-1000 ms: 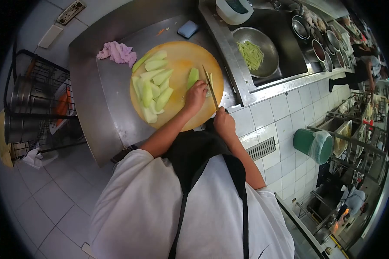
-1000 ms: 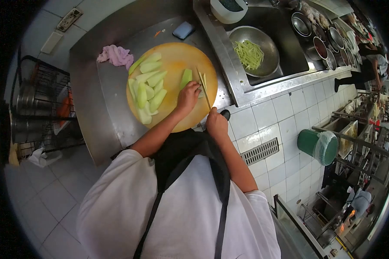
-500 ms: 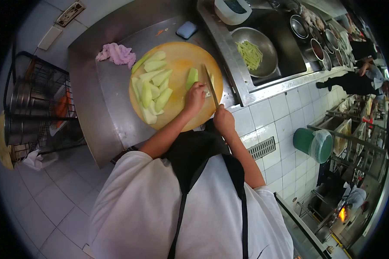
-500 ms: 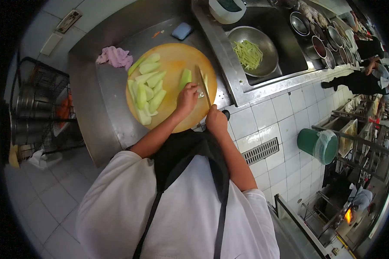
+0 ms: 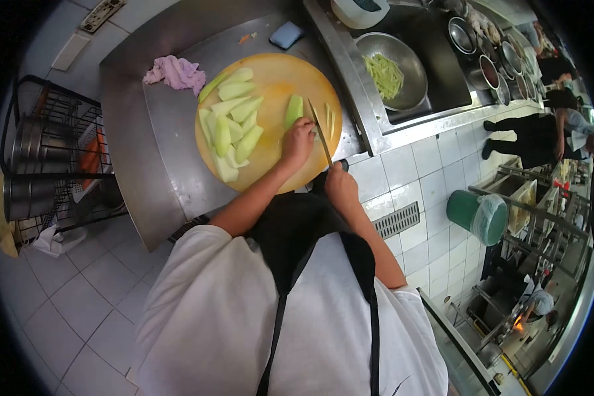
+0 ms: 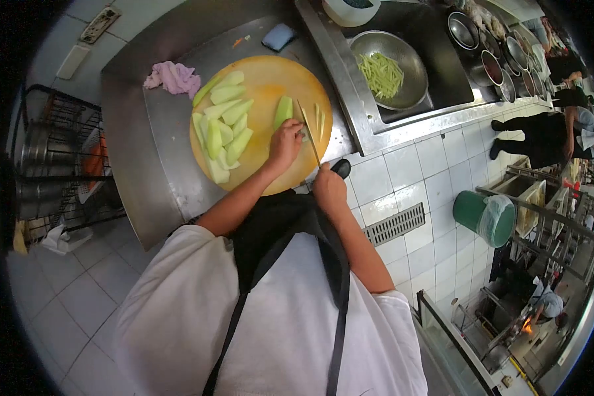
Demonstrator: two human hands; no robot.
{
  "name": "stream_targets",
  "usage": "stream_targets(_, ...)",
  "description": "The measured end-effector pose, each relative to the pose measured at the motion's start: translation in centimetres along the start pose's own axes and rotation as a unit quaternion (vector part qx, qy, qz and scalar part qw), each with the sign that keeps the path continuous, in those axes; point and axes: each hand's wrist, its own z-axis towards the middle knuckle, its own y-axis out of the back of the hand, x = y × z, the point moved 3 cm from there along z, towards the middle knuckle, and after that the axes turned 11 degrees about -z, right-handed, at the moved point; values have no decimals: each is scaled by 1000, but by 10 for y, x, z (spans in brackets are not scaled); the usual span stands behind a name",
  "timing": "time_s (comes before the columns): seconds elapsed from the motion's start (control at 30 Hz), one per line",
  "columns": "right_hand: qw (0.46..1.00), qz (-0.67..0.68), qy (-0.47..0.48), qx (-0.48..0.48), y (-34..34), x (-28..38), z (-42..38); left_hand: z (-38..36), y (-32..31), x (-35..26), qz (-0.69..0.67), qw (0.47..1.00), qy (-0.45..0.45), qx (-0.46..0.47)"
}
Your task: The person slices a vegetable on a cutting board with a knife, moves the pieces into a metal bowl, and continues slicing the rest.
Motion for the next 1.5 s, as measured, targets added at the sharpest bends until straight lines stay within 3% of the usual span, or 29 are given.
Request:
stream_targets(0.17,998,34,31,-43,-8,-3,25,-3,-5,8,-20,1000,11,-12)
stream_targets(0.4,1000,24,-6,-14,7,1,4,-2,1,4,-109,990,88,-14)
stream_targets(0.7,999,35,6,-5,-4,5,2,-4,-3,8,-59,997,45,-35)
stream_targets(1.2,1000,29,1,-1,3,5,-4,-4,-3,10,-108,987,108,-52)
stream_targets(1.5,999,13,27,-12,-2,4,23,-5,-6,14,-77,993,67,-51)
